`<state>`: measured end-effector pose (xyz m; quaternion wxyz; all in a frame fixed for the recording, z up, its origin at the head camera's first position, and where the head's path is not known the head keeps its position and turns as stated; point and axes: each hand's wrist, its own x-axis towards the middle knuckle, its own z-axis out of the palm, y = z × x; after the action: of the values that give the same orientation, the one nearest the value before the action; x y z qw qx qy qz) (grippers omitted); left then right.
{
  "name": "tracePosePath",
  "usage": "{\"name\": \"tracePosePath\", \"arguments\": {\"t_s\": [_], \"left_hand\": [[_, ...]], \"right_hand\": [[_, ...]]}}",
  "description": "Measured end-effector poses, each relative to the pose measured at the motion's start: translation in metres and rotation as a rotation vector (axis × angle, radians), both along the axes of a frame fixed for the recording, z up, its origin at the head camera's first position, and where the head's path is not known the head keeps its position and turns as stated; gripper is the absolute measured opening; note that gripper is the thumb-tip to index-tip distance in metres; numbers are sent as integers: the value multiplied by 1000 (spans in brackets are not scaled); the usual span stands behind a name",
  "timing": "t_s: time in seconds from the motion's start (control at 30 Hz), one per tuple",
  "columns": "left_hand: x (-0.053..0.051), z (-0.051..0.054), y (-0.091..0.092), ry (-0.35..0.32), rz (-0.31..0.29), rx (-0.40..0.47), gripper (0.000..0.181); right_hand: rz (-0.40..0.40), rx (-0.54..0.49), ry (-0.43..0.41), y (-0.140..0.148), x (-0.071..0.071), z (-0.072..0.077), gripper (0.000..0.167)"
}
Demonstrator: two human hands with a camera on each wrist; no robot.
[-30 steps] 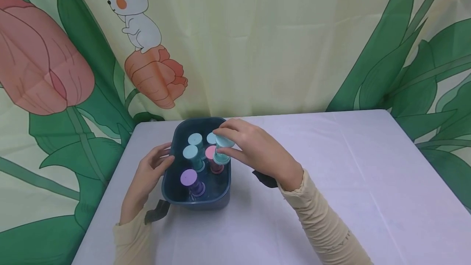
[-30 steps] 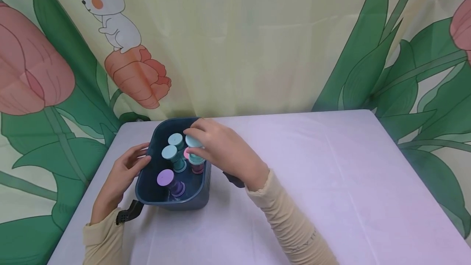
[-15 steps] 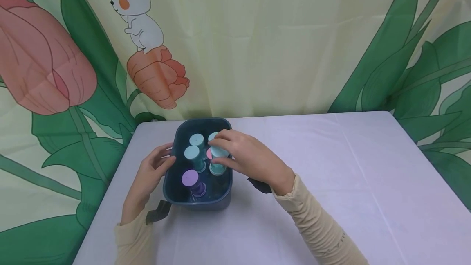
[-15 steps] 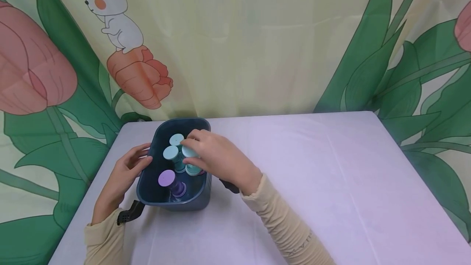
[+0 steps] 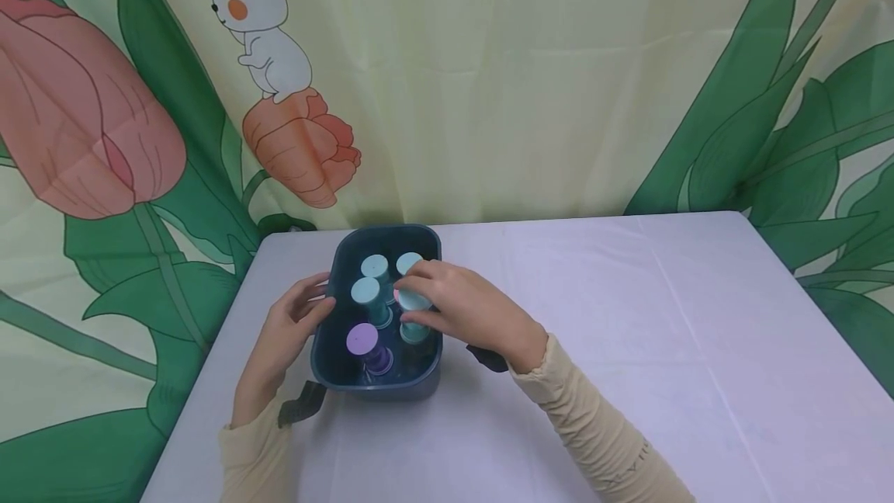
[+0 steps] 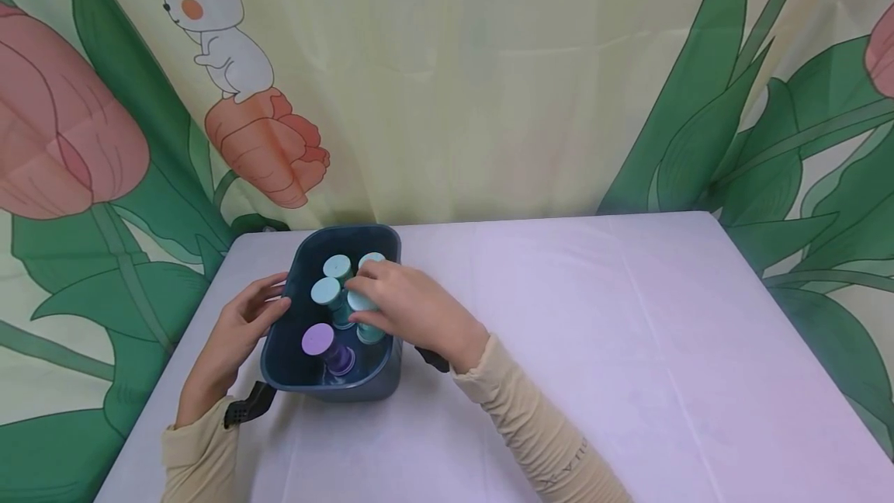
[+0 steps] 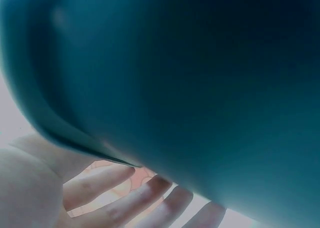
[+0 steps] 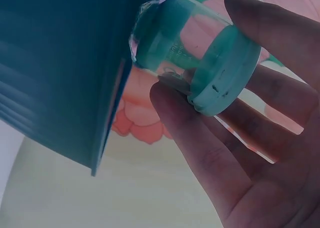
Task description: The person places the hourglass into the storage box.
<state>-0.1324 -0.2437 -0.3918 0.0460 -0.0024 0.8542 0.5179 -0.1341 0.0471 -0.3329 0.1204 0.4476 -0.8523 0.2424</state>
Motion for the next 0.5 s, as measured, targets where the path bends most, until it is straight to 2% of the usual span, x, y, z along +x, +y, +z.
{"name": "tracePosePath", "arguments": {"t_s": [0.2,0.5], "left_hand": [[0,0,0,6,-3,-3,62],[0,0,-1,6,-4,4,62]], "right_hand": [[-2,33,-17,-3,-2,-4,39],[-4,136,-40,-12,-6,-11,40]]}}
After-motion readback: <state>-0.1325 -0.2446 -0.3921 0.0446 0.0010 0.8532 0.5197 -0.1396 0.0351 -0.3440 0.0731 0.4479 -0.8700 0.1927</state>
